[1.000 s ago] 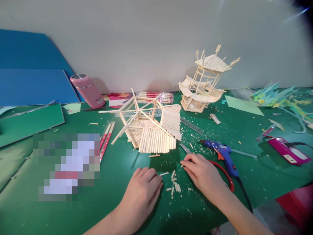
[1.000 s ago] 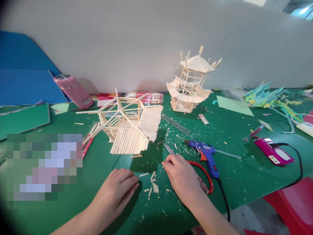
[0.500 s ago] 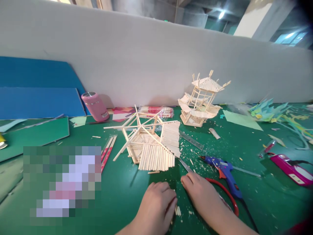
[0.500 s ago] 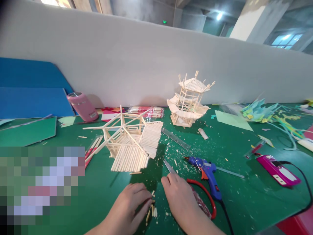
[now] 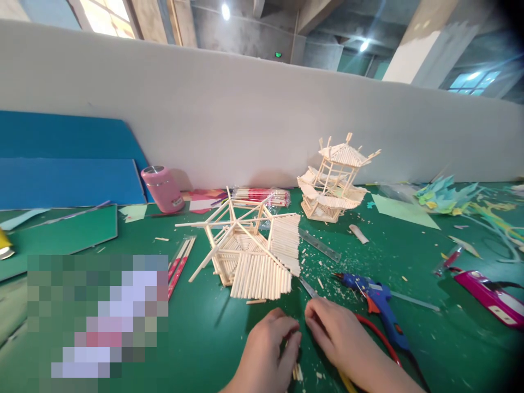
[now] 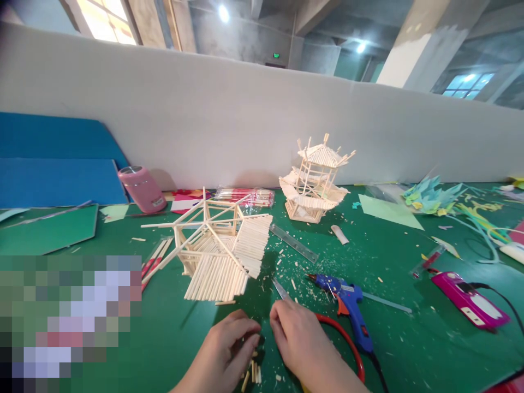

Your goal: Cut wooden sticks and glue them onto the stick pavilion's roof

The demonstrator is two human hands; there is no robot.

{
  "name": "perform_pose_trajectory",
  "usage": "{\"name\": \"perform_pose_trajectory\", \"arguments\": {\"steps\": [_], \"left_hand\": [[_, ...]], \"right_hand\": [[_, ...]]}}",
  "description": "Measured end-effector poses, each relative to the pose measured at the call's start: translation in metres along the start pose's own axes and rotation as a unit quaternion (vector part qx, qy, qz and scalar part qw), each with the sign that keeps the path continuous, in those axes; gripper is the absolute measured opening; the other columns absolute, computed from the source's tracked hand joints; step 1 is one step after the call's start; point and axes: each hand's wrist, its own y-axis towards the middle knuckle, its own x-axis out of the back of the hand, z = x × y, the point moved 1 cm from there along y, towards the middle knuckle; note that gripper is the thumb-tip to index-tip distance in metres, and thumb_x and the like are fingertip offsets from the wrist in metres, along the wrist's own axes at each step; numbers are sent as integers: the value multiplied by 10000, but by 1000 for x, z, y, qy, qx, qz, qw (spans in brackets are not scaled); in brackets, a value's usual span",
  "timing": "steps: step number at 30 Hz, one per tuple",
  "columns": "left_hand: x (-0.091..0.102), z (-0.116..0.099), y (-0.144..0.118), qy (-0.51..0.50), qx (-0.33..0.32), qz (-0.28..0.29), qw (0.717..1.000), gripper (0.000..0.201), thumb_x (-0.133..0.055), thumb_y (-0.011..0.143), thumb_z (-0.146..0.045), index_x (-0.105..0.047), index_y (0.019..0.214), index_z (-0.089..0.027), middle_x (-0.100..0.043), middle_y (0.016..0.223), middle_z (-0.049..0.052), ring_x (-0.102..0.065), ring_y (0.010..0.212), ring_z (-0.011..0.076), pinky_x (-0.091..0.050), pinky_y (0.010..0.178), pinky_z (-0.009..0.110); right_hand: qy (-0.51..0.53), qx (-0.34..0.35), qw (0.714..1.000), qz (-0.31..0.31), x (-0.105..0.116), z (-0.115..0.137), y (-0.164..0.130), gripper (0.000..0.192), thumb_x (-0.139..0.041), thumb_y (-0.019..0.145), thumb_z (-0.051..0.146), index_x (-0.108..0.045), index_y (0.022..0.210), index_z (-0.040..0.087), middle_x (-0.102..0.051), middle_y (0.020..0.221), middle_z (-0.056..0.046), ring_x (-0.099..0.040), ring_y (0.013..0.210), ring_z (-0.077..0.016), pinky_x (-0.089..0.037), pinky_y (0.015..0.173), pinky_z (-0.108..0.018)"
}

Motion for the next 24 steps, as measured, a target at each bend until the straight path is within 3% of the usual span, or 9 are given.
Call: {"name": "perform_pose_trajectory", "arguments": {"steps": [3,6,9,13,17,20,24], "left_hand": [[1,-4,4,-85,24,-2,996,257,-426,834,-205,-650,731,-134,-562,698,63,-537,653,175,-413,592,261],[1,-9,8,-217,68,17,974,308,-451,841,-322,-624,668,-134,-493,607,7,-452,557,127,-353,519,231],[-1,-13,10,-352,133,31,926,350,-540,775,-453,-600,648,-133,-465,549,-29,-344,456,80,-251,432,212],[-7,-16,12,-486,195,23,851,401,-669,629,-527,-612,617,-130,-491,484,-38,-322,393,51,-195,408,210],[-10,-17,15,-581,214,-6,785,391,-729,569,-505,-631,598,-128,-500,454,-38,-344,372,40,-190,405,205],[-8,-20,14,-602,197,4,774,359,-734,588,-477,-650,588,-128,-509,461,-31,-359,381,40,-202,413,202],[-3,-23,11,-582,178,19,794,334,-714,627,-466,-684,617,-133,-521,494,-22,-372,402,42,-223,425,201]], "right_hand": [[204,-39,978,-3,12,5,-4,132,-400,889,185,-476,783,207,-534,676,39,-541,614,-100,-448,552,-171],[437,-77,896,-12,18,7,-7,135,-423,884,299,-480,801,209,-478,707,36,-488,652,-115,-431,596,-208],[512,-75,855,-23,20,8,-6,149,-453,870,344,-490,803,216,-448,709,42,-452,657,-117,-413,602,-218],[492,-69,863,-89,21,9,-5,119,-449,882,304,-522,820,234,-477,712,41,-483,661,-111,-422,602,-194],[429,-25,881,-197,22,9,-6,164,-503,852,239,-553,1000,289,-540,902,3,-558,764,-125,-474,660,-203],[399,28,895,-196,23,8,-8,225,-541,822,217,-579,1024,309,-524,907,-11,-557,715,-133,-491,610,-228],[382,49,901,-199,26,5,-9,225,-567,800,202,-597,999,304,-508,883,-9,-549,674,-129,-496,578,-236]]}}
